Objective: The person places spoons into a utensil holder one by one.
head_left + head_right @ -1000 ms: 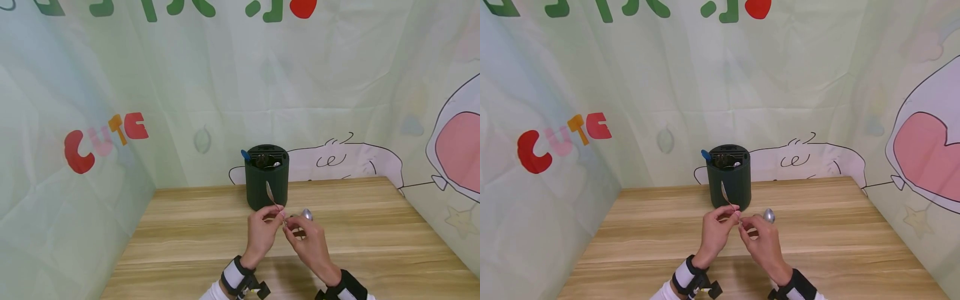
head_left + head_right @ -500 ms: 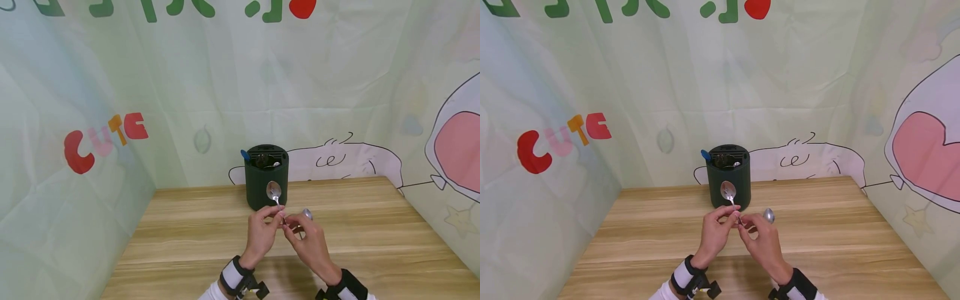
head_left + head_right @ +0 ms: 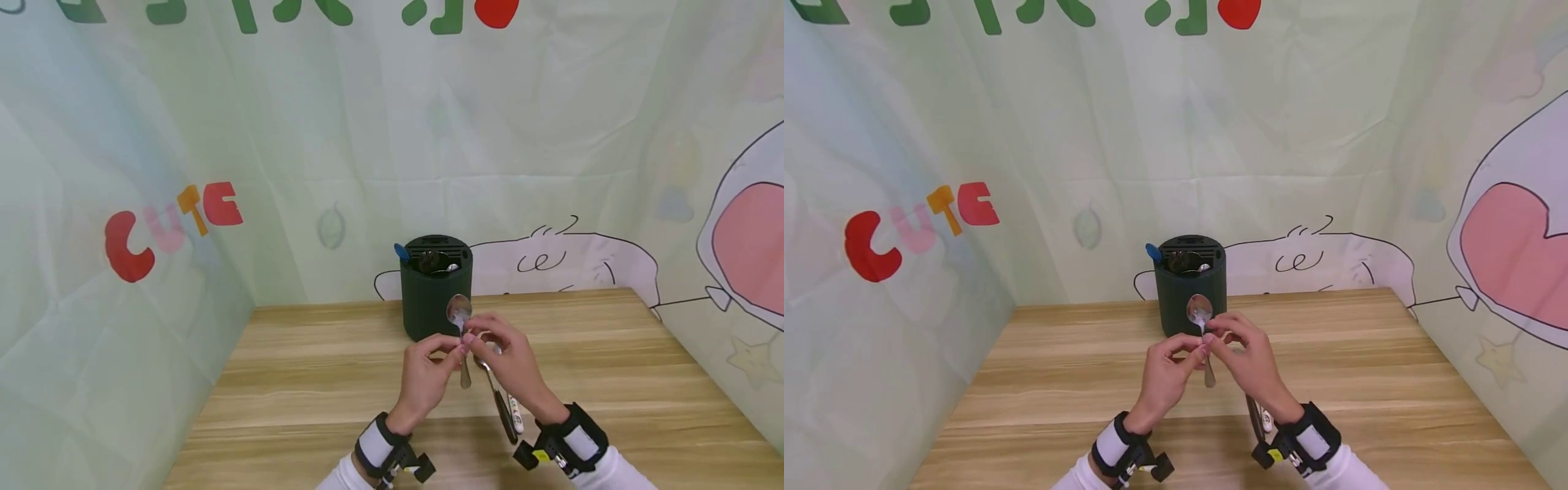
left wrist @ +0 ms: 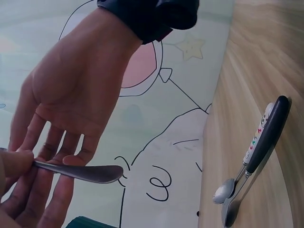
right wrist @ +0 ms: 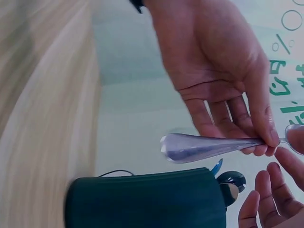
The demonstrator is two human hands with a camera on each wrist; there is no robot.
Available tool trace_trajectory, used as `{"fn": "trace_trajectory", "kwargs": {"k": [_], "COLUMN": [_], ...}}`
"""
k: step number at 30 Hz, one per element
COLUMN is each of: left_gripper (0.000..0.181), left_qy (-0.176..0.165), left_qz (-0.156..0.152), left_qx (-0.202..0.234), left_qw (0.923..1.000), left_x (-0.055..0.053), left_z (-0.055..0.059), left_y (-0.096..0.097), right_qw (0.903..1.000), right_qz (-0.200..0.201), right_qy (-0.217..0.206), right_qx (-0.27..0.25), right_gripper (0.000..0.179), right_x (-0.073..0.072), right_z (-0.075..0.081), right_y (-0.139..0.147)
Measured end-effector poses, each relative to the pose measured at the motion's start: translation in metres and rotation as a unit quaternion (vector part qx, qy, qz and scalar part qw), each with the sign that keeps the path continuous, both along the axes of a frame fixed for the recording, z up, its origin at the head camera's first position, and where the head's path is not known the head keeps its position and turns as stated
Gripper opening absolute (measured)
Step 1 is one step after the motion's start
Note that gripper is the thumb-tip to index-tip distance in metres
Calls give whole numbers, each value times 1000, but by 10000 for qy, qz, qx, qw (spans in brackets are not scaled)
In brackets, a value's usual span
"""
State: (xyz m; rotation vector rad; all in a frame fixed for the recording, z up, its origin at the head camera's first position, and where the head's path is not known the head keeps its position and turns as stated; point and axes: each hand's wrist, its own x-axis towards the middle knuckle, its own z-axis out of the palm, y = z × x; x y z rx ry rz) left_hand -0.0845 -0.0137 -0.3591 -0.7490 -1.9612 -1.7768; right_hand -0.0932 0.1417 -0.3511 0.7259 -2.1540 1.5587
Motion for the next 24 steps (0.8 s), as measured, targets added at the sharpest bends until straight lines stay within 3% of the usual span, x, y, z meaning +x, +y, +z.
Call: {"fn": "trace_trajectory", "kwargs": {"k": [4,9,16,21,24], "left_gripper": [5,4,12,11,9], "left_qy": [71,129,198,334,427], "left_qz": [-79,-31,-59,-167,-220], "left_qx": [-51,-267,-412,-629,-811], "left_qw": [9999,9996,9989,9973,9955], "left_x": [-2,-6,-37,-40,-32], "left_z": [3,12,2,17,35], "left_y": [0,-1,-1,-2,-4], "right_qw": [9998,9990,9992,9994,9994], "right_qz": [18,4,-30,52,134], "right_qy": [-198,-376,-247,-100,-16], "right_qx": [-57,-226,-322,-341,-329], "right_gripper": [8,7,9,8,8], "right_x": [5,4,0,-3,-5], "right_z": [17,25,39,50,55], "right_y": [-2,-2,0,1,2]}}
